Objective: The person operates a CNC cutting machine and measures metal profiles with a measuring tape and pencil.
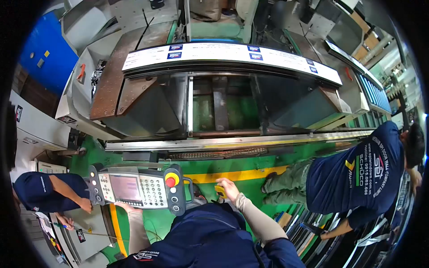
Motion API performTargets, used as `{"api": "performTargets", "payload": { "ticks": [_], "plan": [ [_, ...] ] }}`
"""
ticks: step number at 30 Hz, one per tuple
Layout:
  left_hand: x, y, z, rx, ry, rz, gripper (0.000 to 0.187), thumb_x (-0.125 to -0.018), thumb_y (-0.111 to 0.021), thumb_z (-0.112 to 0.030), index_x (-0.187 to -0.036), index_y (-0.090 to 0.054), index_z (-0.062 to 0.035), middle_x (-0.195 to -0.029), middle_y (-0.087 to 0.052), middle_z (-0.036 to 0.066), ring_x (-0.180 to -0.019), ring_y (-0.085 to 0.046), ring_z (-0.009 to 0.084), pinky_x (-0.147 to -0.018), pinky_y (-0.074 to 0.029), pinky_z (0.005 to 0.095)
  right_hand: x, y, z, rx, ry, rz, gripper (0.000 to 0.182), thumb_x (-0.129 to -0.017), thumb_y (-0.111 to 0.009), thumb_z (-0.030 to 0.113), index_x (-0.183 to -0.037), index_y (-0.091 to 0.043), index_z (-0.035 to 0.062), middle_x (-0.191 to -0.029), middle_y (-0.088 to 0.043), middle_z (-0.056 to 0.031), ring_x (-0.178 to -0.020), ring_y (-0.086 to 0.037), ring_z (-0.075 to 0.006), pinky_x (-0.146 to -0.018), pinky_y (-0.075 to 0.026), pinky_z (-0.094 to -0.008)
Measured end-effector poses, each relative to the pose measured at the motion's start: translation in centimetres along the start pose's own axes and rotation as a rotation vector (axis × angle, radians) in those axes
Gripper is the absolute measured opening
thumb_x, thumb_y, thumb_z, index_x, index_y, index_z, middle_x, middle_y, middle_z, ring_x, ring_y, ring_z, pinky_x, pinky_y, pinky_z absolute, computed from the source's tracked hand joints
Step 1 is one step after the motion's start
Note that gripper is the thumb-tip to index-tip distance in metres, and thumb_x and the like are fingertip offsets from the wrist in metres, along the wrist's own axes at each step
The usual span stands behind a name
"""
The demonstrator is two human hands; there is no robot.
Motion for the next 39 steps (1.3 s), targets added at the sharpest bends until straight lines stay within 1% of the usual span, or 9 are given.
{"api": "performTargets", "payload": {
  "ticks": [9, 19, 23, 26, 28, 32, 33, 34, 39],
  "plan": [
    [0.1, -0.7, -0.1, 0.041, -0.286, 0.407, 0.100, -0.079, -0.018, -0.086, -0.154, -0.016, -0.0199, -0.156, -0.026, 0.003, -0.141, -0.028, 0.0247, -0.117, -0.022, 0.0415, -3.3, 6.1, 3.0, 0.044, -0.026, 0.128, 0.038, -0.091, -0.044, 0.025, -0.121, -0.056, 0.0056, -0.094, -0.063, -0.0126, -0.075, -0.064, -0.0230, -0.058, -0.054, -0.0379],
    [6.6, -1.1, 3.6, -1.014, -0.540, -0.986, 0.084, -0.092, -0.032, -0.068, -0.152, -0.023, -0.0091, -0.157, -0.025, 0.013, -0.146, -0.019, 0.0305, -0.117, -0.018, 0.0424, -5.7, 24.7, 9.0, 0.034, -0.077, 0.184, 0.036, -0.090, -0.045, 0.024, -0.115, -0.058, 0.0031, -0.094, -0.062, -0.0133, -0.074, -0.064, -0.0244, -0.056, -0.054, -0.0376],
    [5.4, -1.3, 4.8, -1.649, -0.221, -0.739, 0.074, -0.092, -0.021, -0.069, -0.151, -0.029, -0.0260, -0.156, -0.028, 0.010, -0.146, -0.020, 0.0300, -0.115, -0.018, 0.0532, -6.0, 28.7, 12.5, 0.120, -0.040, 0.179, 0.033, -0.089, -0.044, 0.019, -0.112, -0.060, 0.0018, -0.091, -0.062, -0.0118, -0.074, -0.063, -0.0223, -0.063, -0.052, -0.0329],
    [7.1, -1.5, 3.0, -1.624, 0.073, -1.037, 0.067, -0.095, -0.034, -0.058, -0.134, -0.052, -0.0070, -0.135, -0.051, 0.021, -0.127, -0.046, 0.0353, -0.107, -0.032, 0.0531, -9.3, 32.3, 11.7, 0.312, 0.088, 0.191, 0.033, -0.089, -0.046, 0.023, -0.113, -0.060, 0.0046, -0.089, -0.062, -0.0093, -0.071, -0.062, -0.0195, -0.055, -0.051, -0.0310],
    [11.9, -15.0, 4.3, -1.563, -0.920, -0.945, 0.046, -0.095, -0.049, -0.041, -0.110, -0.064, -0.0007, -0.116, -0.061, 0.021, -0.111, -0.054, 0.0373, -0.100, -0.040, 0.0488, -8.4, 30.0, 15.5, 0.440, 0.186, 0.235, 0.032, -0.088, -0.050, 0.020, -0.115, -0.058, 0.0040, -0.090, -0.062, -0.0081, -0.071, -0.061, -0.0164, -0.056, -0.050, -0.0293],
    [16.9, -38.1, 22.8, -1.177, -0.291, 0.461, 0.026, -0.094, -0.056, -0.025, -0.098, -0.070, -0.0041, -0.100, -0.070, 0.015, -0.091, -0.067, 0.0292, -0.083, -0.053, 0.0369, 0.9, 17.2, 30.8, 0.981, 0.663, 0.321, 0.060, -0.075, -0.077, 0.026, -0.125, -0.053, 0.0027, -0.112, -0.057, -0.0183, -0.103, -0.060, -0.0345, -0.085, -0.050, -0.0408],
    [21.5, -43.9, 26.4, -1.401, -0.748, 0.957, 0.022, -0.094, -0.060, -0.021, -0.101, -0.065, -0.0009, -0.097, -0.069, 0.011, -0.092, -0.065, 0.0180, -0.082, -0.052, 0.0315, 2.9, 14.7, 33.5, 1.046, 0.800, 0.338, 0.062, -0.075, -0.077, 0.026, -0.126, -0.051, 0.0035, -0.113, -0.055, -0.0179, -0.103, -0.059, -0.0355, -0.084, -0.051, -0.0417],
    [23.7, -47.4, 28.6, -1.138, -0.336, 0.944, 0.023, -0.093, -0.063, -0.021, -0.100, -0.064, 0.0008, -0.093, -0.068, 0.010, -0.090, -0.063, 0.0165, -0.080, -0.052, 0.0306, 4.4, 12.8, 35.7, 1.105, 0.943, 0.348, 0.064, -0.074, -0.077, 0.026, -0.128, -0.050, 0.0043, -0.114, -0.053, -0.0174, -0.104, -0.058, -0.0364, -0.083, -0.052, -0.0426],
    [23.3, -54.5, 25.1, -0.930, -0.322, 1.152, 0.020, -0.082, -0.074, -0.016, -0.087, -0.060, -0.0026, -0.074, -0.057, 0.003, -0.070, -0.052, 0.0106, -0.065, -0.046, 0.0269, 7.8, 10.9, 43.9, 1.382, 1.068, 0.124, 0.067, -0.069, -0.081, 0.030, -0.126, -0.055, 0.0090, -0.100, -0.058, -0.0112, -0.086, -0.062, -0.0302, -0.069, -0.054, -0.0408]
  ]
}}
Point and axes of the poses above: each hand's wrist, its own x-axis away from the middle knuckle, its own y-axis out of the back of the hand, z = x × y, the point moved 6 cm from there along -x, towards the middle knuckle
